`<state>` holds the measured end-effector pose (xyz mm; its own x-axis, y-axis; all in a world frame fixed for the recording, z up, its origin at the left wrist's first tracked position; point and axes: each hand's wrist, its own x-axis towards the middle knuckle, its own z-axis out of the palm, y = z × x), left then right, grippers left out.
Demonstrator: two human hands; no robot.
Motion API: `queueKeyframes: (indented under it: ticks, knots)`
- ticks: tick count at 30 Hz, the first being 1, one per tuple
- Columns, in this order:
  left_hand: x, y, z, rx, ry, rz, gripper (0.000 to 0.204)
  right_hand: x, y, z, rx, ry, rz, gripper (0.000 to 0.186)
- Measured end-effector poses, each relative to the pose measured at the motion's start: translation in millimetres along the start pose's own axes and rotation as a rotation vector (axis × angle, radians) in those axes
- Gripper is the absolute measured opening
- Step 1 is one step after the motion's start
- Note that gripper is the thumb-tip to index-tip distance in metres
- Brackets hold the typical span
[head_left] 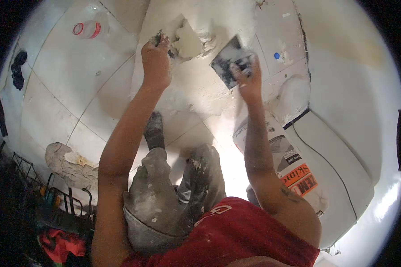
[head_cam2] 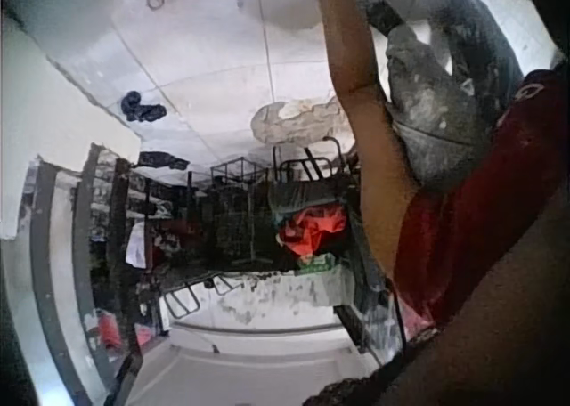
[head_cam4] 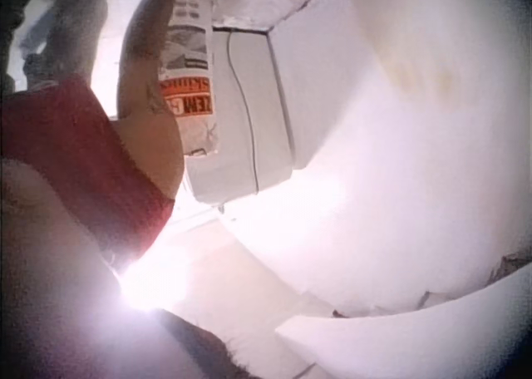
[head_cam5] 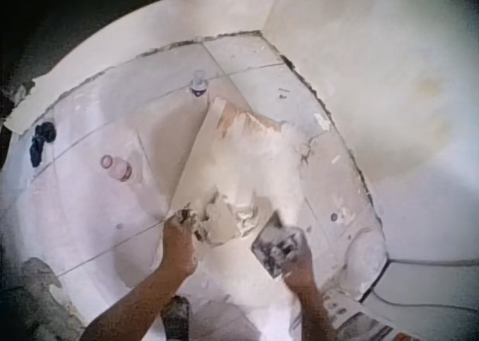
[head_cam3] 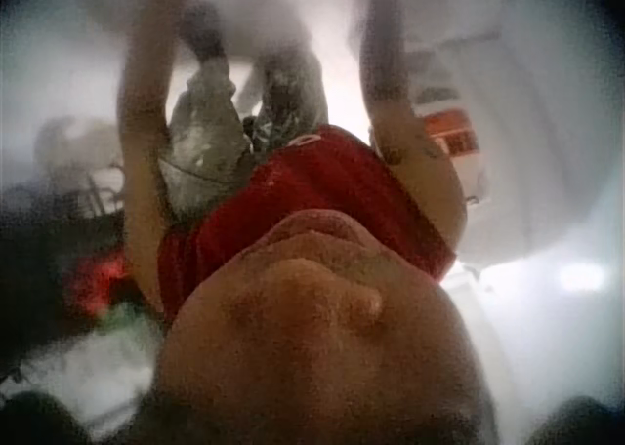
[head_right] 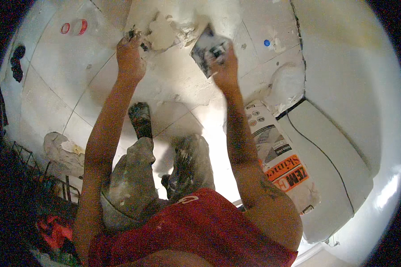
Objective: Applying and smoothing plaster or joint compound onto a ceiling surface using putty knives.
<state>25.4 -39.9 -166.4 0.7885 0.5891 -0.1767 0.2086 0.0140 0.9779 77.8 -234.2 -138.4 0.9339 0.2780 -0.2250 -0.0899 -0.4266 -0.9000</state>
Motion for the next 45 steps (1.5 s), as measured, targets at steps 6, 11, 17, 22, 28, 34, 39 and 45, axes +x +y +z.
queueKeyframes:
  ticks: [6,11,17,22,28,34,39,45]
  knots:
    - [0,-4,8,0.675,0.125,0.166,0.017,-39,-39,58,-0.622,-0.069,-0.275,0.023]
    - [-3,18,27,0.117,0.115,-0.209,0.017,-24,-30,65,-0.743,-0.054,-0.368,0.028]
    - [3,-23,15,0.724,0.070,0.302,0.016,14,-23,69,-0.838,-0.094,-0.382,0.031]
    - [1,-7,19,0.310,0.014,-0.190,0.016,60,2,52,-0.898,-0.106,-0.163,0.032]
    - [0,-23,15,0.239,0.081,-0.209,0.015,49,8,26,-0.619,0.008,-0.173,0.030]
    - [4,-26,7,0.309,0.033,-0.243,0.015,45,34,23,-0.525,0.113,-0.191,0.029]
    - [4,-23,-1,0.308,0.065,-0.217,0.017,48,32,10,-0.485,0.066,-0.220,0.028]
    - [3,-31,-18,0.347,-0.044,-0.324,0.015,17,62,3,-0.712,-0.064,-0.193,0.034]
